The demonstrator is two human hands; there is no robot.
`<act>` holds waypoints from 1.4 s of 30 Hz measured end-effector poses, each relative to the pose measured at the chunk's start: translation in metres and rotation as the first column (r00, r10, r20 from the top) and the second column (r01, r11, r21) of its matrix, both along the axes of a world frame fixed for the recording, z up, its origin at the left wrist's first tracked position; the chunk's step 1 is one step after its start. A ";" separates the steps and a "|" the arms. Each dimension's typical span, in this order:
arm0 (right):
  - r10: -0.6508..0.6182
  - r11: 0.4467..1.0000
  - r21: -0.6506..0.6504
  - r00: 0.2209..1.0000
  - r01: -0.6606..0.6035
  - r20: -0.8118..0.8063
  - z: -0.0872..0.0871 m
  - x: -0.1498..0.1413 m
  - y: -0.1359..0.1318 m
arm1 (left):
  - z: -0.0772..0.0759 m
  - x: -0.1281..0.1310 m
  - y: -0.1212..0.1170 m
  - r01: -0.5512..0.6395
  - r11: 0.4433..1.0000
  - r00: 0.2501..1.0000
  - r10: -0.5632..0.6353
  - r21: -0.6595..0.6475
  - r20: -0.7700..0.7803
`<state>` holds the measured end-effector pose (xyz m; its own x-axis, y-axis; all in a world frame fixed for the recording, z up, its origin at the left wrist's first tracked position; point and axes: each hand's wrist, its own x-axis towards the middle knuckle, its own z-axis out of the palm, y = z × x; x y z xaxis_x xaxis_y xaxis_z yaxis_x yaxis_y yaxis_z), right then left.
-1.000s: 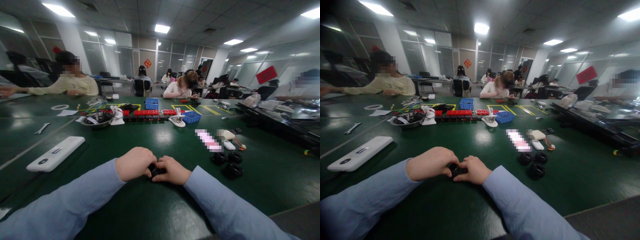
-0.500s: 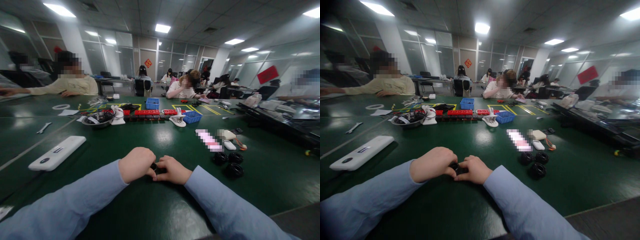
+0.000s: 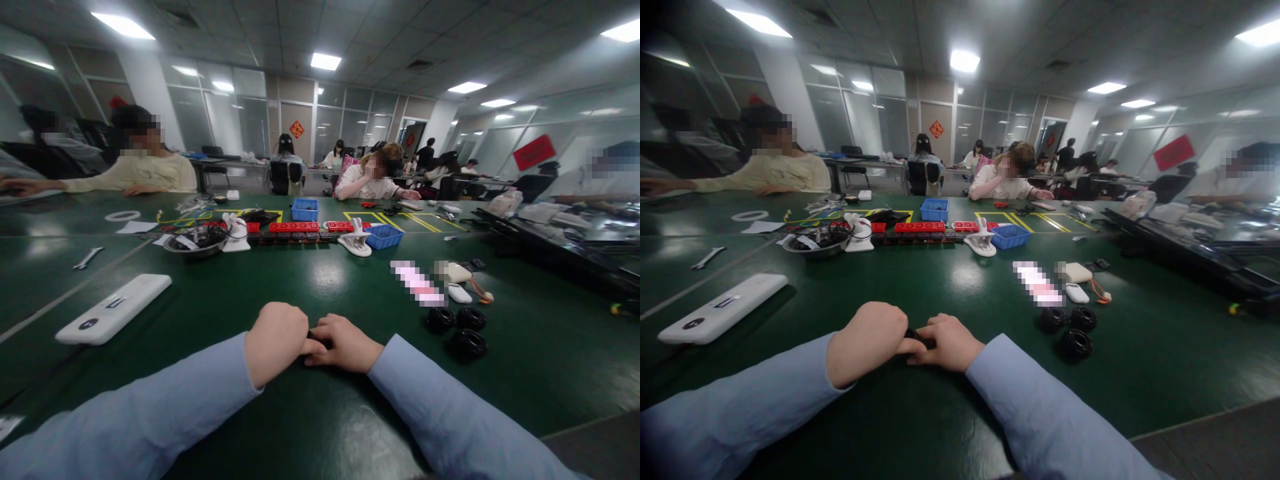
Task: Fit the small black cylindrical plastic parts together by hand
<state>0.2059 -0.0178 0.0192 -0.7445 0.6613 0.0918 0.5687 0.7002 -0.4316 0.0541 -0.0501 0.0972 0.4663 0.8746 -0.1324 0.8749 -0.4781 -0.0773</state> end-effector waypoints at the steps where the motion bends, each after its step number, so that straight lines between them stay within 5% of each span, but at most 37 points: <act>1: 0.000 1.000 -0.001 1.000 0.000 -0.001 0.000 0.000 0.000 | 0.002 -0.002 -0.001 -0.009 1.000 1.000 0.009 0.012 -0.023; 5: -0.014 1.000 -0.014 1.000 0.014 -0.002 0.002 0.001 -0.001 | 0.016 -0.016 0.000 0.004 0.998 1.000 -0.002 0.061 -0.030; 10: 0.008 1.000 -0.021 1.000 -0.008 0.008 0.005 0.000 -0.001 | 0.027 -0.028 0.007 0.305 0.952 0.941 -0.306 0.030 0.141; 14: -0.002 1.000 -0.020 1.000 0.003 0.031 0.006 -0.001 -0.001 | 0.022 -0.029 0.012 0.431 0.902 0.896 -0.424 -0.022 0.132; 42: 0.000 0.999 -0.033 1.000 0.000 0.007 0.006 0.000 -0.002 | 0.008 -0.026 0.022 0.375 0.922 0.924 -0.363 -0.101 0.118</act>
